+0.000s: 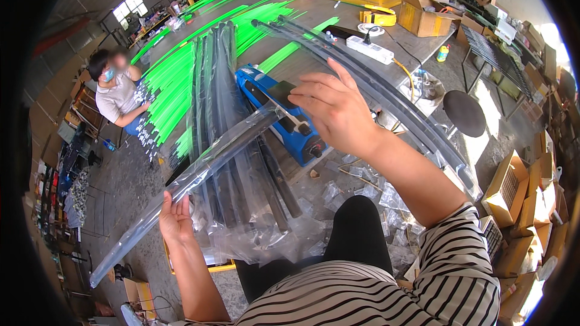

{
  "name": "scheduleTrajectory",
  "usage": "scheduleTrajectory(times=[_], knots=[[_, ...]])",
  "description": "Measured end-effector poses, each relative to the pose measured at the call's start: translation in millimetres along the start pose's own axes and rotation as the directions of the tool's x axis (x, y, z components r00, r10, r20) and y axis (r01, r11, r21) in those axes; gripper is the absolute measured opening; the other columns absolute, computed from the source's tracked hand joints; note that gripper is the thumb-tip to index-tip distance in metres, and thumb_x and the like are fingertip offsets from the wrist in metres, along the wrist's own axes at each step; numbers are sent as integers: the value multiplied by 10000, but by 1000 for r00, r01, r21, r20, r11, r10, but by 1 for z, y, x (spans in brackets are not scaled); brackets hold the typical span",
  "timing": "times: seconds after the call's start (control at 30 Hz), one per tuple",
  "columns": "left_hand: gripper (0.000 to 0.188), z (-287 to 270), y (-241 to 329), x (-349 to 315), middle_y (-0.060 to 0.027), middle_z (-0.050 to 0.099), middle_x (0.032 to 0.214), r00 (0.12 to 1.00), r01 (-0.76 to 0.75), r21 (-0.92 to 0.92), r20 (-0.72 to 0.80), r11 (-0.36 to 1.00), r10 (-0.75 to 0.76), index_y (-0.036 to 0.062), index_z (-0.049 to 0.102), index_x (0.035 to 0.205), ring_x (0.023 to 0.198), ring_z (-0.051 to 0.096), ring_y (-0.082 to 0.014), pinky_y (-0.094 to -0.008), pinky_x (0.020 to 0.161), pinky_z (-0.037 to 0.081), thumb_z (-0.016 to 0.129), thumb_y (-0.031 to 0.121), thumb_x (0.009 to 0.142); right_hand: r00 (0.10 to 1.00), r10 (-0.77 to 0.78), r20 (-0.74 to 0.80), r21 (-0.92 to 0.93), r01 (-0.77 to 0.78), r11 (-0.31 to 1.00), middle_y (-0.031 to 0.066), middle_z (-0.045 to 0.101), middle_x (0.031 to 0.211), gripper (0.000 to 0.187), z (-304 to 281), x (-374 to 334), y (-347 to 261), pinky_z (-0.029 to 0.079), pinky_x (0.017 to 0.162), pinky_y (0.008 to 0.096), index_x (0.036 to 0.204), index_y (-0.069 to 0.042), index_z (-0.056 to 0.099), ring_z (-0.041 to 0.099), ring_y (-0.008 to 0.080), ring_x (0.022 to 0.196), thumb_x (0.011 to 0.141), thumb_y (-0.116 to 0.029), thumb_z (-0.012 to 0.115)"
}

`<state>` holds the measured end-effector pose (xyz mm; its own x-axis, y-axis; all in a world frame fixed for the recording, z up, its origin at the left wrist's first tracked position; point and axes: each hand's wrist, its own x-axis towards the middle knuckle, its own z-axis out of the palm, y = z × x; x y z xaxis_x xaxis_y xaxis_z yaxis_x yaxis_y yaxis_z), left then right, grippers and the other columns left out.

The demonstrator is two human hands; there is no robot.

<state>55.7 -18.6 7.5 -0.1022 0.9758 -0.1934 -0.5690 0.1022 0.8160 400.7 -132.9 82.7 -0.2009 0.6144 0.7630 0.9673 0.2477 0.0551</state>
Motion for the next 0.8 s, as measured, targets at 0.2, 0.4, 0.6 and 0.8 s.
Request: scheduleTrajectory(times=[0.2,0.4,0.6,0.8], knots=[[265,4,1,-3,-158,582,967,1000,-3,9,-13,1000,3,-11,505,957,908,583,-219,-302,801,498,603,181,803,999,-10,-30,20,11,1000,42,583,924,301,7,-5,1,282,968,495,866,-51,628,505,207,1003,589,53,569],[264,8,0,-4,-156,582,974,999,-29,42,-37,999,30,-38,501,986,894,588,-213,-301,809,498,568,162,826,994,26,-109,133,-12,991,48,587,869,253,34,-29,3,346,932,454,800,-45,622,553,221,875,587,73,552],[249,4,2,-2,-154,584,974,1000,-24,26,-19,999,24,-33,503,987,905,583,-209,-301,817,494,558,155,832,970,53,-236,136,-21,991,54,583,820,213,46,-30,-1,392,864,413,739,-38,611,552,215,785,585,90,542],[233,4,2,-2,-150,587,964,1000,-24,27,-16,999,24,-29,513,971,903,584,-210,-302,817,493,557,153,832,962,53,-266,138,-16,990,53,579,804,201,50,-30,0,411,824,396,719,-32,602,547,222,767,579,96,539]])
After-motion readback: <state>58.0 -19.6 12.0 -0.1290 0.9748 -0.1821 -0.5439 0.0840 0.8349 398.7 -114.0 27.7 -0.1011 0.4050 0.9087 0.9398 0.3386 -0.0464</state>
